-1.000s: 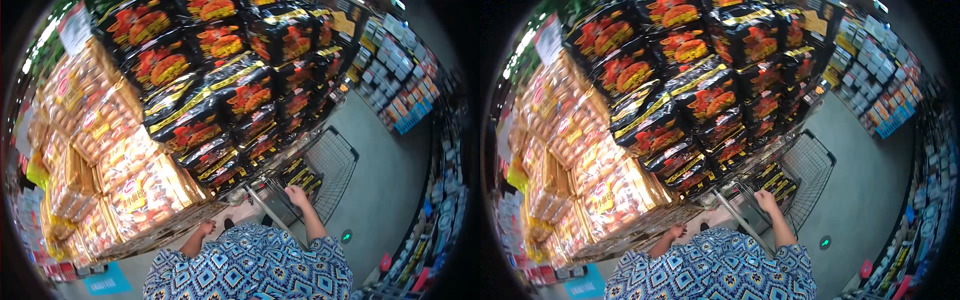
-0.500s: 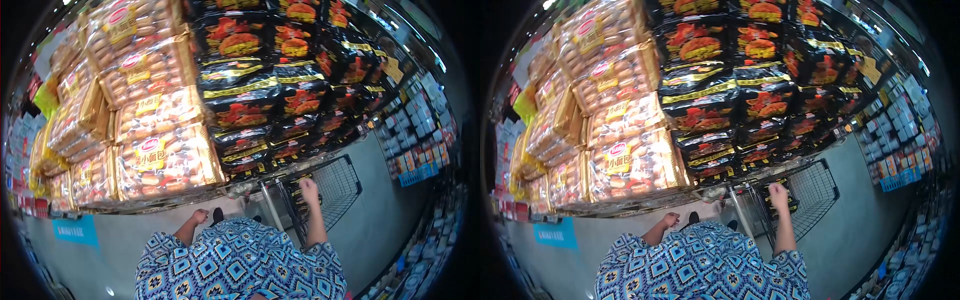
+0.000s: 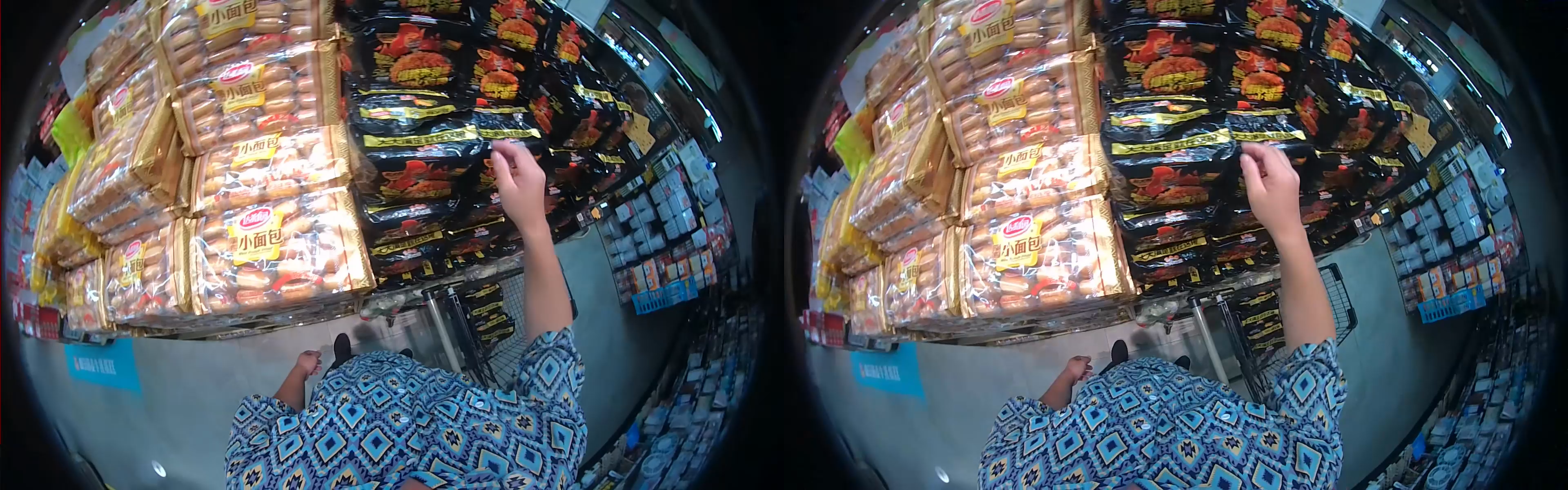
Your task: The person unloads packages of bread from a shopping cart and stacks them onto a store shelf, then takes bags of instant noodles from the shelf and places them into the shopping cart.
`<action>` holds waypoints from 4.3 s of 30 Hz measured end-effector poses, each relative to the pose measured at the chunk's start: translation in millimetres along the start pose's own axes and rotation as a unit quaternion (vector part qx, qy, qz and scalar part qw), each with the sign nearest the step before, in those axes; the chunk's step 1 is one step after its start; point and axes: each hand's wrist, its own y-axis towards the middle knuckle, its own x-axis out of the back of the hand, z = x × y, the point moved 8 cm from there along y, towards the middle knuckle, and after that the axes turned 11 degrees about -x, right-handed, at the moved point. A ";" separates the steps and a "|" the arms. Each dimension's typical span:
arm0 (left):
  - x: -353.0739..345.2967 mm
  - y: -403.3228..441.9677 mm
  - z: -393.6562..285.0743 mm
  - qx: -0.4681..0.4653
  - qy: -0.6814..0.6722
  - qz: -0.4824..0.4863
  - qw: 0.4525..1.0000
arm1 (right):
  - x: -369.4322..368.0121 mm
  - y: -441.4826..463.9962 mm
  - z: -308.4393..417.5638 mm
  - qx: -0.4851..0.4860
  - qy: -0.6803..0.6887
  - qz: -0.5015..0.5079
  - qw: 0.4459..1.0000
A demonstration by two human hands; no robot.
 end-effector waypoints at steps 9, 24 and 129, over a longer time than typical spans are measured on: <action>3.2 6.1 19.9 -0.008 -0.039 -0.018 0.999 | -94.5 49.8 73.7 0.285 -0.239 0.112 0.922; -2.5 9.8 9.7 -0.008 -0.046 -0.002 0.999 | -92.9 75.2 69.2 0.205 -0.191 0.081 0.956; -266.1 -169.0 -323.8 -0.028 -0.336 0.481 0.809 | 28.7 -242.4 -22.3 -0.411 0.312 0.279 0.810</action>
